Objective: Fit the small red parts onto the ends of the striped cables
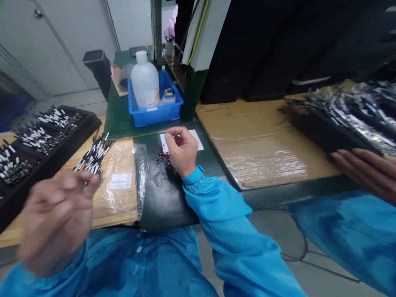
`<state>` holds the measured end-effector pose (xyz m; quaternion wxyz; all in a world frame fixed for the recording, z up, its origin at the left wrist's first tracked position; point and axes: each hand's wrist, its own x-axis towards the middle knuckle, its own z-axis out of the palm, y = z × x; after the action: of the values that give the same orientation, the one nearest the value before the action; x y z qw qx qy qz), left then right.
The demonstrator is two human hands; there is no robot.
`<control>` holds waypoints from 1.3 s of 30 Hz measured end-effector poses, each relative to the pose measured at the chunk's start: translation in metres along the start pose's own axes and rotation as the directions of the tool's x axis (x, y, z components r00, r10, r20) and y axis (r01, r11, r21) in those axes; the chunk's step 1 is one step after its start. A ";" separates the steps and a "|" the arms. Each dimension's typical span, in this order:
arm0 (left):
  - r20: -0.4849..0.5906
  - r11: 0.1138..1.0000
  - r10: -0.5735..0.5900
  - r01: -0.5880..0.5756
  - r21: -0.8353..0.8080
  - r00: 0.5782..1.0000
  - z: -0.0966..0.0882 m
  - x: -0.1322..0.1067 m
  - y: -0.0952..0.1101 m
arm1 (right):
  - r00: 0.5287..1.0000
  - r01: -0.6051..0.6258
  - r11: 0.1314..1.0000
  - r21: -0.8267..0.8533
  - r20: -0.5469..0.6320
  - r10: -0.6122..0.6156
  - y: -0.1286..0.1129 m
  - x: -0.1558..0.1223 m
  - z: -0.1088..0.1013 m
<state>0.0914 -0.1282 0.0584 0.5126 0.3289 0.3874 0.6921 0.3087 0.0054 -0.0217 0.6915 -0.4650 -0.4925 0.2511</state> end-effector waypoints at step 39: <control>0.012 0.989 -0.143 0.144 -0.021 0.990 0.000 0.014 -0.067 | 1.000 0.004 1.000 -0.028 0.029 -0.003 0.004 -0.001 0.000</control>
<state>0.1183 -0.1029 0.0009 0.5667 0.2981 0.3997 0.6559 0.3089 0.0062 -0.0260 0.6782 -0.4702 -0.5067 0.2495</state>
